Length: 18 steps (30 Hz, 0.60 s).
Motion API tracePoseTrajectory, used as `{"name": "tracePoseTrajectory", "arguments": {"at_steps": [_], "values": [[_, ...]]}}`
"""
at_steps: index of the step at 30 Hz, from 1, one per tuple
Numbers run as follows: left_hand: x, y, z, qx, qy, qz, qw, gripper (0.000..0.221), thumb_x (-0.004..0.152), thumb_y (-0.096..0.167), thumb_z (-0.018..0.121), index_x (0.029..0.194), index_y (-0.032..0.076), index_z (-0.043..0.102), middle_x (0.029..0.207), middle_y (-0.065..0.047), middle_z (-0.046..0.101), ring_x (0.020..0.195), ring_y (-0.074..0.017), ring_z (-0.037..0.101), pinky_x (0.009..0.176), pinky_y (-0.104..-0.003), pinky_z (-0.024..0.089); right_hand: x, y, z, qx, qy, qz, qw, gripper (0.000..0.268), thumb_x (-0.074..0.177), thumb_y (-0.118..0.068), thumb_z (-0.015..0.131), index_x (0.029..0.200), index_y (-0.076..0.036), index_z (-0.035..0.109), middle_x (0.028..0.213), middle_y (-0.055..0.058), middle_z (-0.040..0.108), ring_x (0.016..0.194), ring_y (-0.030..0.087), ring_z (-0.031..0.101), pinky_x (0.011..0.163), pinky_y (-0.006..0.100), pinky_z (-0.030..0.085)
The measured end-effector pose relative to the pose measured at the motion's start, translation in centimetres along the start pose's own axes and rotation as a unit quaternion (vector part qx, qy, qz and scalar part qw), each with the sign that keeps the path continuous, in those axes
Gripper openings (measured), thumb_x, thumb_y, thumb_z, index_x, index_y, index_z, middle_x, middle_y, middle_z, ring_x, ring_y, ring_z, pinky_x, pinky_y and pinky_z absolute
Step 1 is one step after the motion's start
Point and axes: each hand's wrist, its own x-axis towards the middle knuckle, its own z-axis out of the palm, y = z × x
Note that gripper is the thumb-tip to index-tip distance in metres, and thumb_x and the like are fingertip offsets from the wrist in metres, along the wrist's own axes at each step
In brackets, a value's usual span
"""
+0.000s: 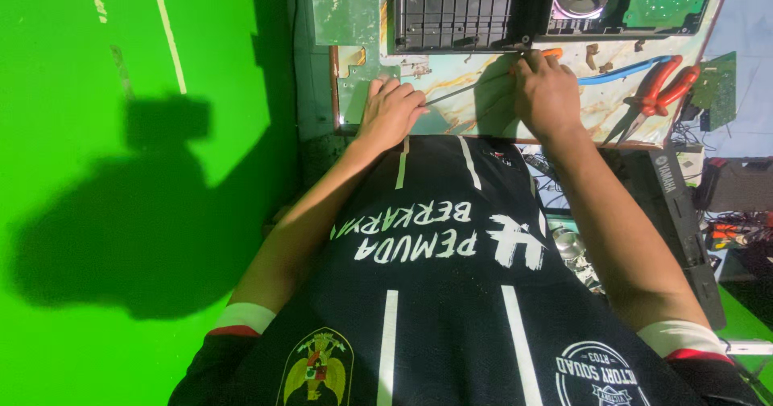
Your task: The person uses a screwdriver to remove and replace screws on a circuit board within a musical electronic keyboard and uses a soldering iron to work on the electronic components.
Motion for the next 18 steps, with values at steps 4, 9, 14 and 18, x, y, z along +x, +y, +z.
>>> {"name": "tracePoseTrajectory", "arguments": {"at_steps": [4, 9, 14, 18], "values": [[0.1, -0.4, 0.1, -0.012, -0.012, -0.02, 1.0, 0.018, 0.093, 0.029, 0.077, 0.1, 0.013, 0.071, 0.093, -0.003, 0.065, 0.093, -0.0249, 0.058, 0.095, -0.044, 0.038, 0.7, -2.6, -0.5, 0.002, 0.065, -0.048, 0.997, 0.046, 0.075, -0.023, 0.071, 0.116, -0.003, 0.069, 0.123, 0.017, 0.067, 0.108, 0.031, 0.066, 0.087, 0.041, 0.054], [-0.1, -1.3, -0.6, 0.032, 0.051, -0.111, 0.992, 0.031, 0.094, 0.034, 0.077, 0.111, 0.009, 0.068, 0.118, -0.008, 0.06, 0.112, -0.0294, 0.054, 0.096, -0.047, 0.035, 2.5, -7.5, -0.4, 0.111, 0.019, -0.098, 0.989, 0.033, 0.09, -0.022, 0.072, 0.118, -0.005, 0.07, 0.119, 0.012, 0.069, 0.106, 0.03, 0.067, 0.09, 0.041, 0.054], [-1.0, -1.7, -2.2, 0.085, 0.056, -0.188, 0.977, 0.046, 0.095, 0.033, 0.078, 0.133, 0.013, 0.064, 0.149, -0.006, 0.046, 0.132, -0.0303, 0.045, 0.104, -0.053, 0.034, 4.7, -10.1, 1.0, 0.088, 0.017, -0.127, 0.988, 0.038, 0.097, -0.019, 0.067, 0.133, -0.008, 0.071, 0.111, 0.012, 0.068, 0.095, 0.028, 0.066, 0.08, 0.041, 0.054], [-1.1, -1.6, -2.2, 0.105, 0.055, -0.182, 0.976, 0.058, 0.09, 0.039, 0.08, 0.14, 0.017, 0.061, 0.155, -0.009, 0.039, 0.138, -0.0347, 0.037, 0.107, -0.063, 0.028, 5.9, -10.2, 2.3, 0.012, -0.025, -0.124, 0.992, 0.035, 0.09, -0.02, 0.066, 0.123, -0.01, 0.072, 0.115, 0.01, 0.067, 0.099, 0.025, 0.066, 0.081, 0.038, 0.055]]}}
